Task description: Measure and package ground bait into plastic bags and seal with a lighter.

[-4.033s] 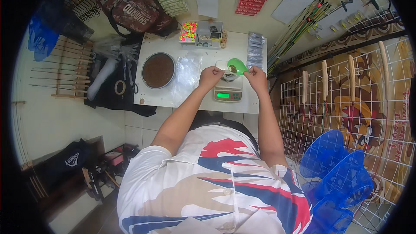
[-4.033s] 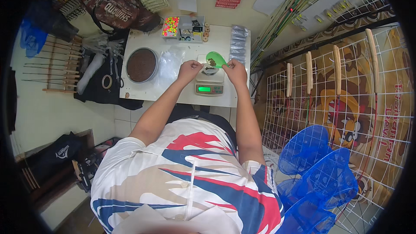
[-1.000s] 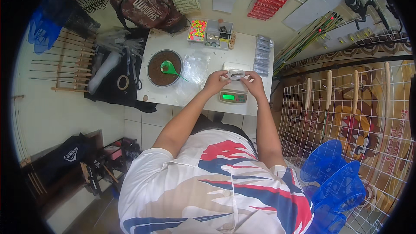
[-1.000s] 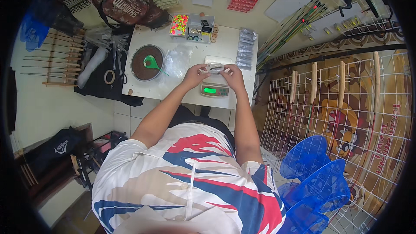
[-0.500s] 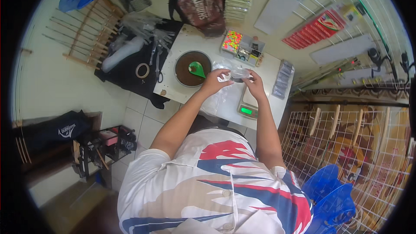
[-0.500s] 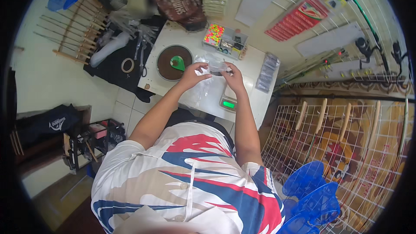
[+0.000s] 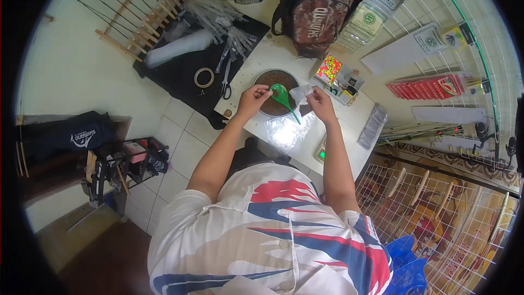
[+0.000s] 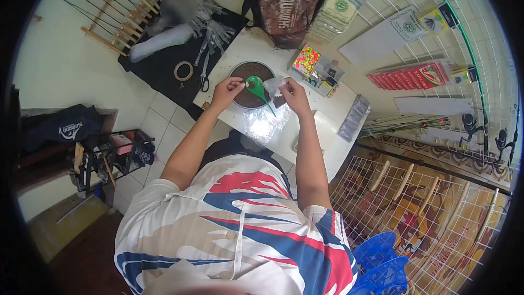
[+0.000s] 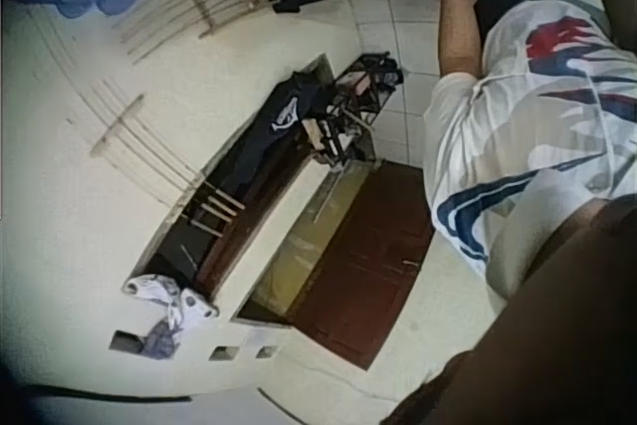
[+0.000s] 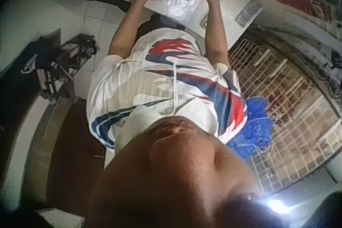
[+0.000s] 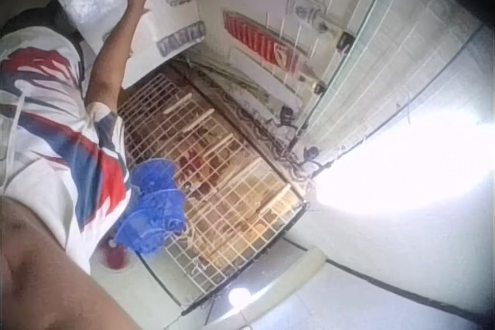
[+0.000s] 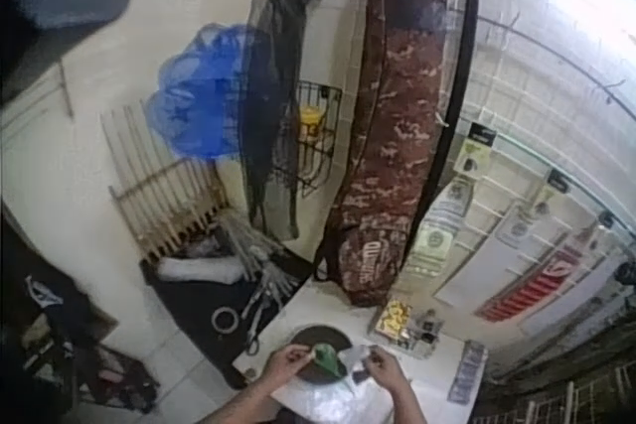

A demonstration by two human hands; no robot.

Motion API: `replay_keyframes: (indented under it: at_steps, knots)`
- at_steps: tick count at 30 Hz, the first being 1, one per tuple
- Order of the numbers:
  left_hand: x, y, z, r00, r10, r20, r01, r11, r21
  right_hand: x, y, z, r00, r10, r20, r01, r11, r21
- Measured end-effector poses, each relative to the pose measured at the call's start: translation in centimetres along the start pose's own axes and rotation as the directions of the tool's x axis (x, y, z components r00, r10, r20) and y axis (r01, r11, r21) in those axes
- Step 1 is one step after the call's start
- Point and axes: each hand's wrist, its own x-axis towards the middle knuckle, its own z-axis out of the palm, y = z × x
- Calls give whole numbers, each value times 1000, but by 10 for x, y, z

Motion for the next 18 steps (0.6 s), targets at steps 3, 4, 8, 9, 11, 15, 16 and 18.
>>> replay_keyframes:
  at_steps: [3, 4, 8, 9, 11, 15, 16, 18]
  knots:
    - [5, -12, -10, 1000, 10, -16, -10, 1000, 16, 5, -1, 9, 998, -44, -44, 40, 994, -105]
    - [7, -15, -13, 999, 33, -35, -32, 999, 19, 7, 0, 10, 998, -39, -45, 34, 994, -108]
    - [12, -22, -24, 1000, 4, 5, -4, 999, 39, 10, -12, 15, 999, 25, -44, -34, 976, -215]
    - [14, -23, -25, 1000, 1, 10, -1, 999, 38, 11, -13, 16, 998, 44, -43, -54, 964, -259]
    - [18, -22, -25, 996, 90, 0, -89, 986, 138, 14, -17, 15, 998, 49, -35, -57, 954, -295]
    - [21, -17, -26, 994, 77, 72, -90, 976, 199, 13, -22, 25, 995, 77, -67, -96, 931, -351]
    - [23, -16, -26, 992, 81, 99, -100, 975, 199, 13, -24, 27, 993, 84, -81, -107, 934, -341]
    - [25, -13, -25, 987, 88, 132, -114, 973, 200, 14, -23, 28, 991, 94, -96, -125, 907, -402]
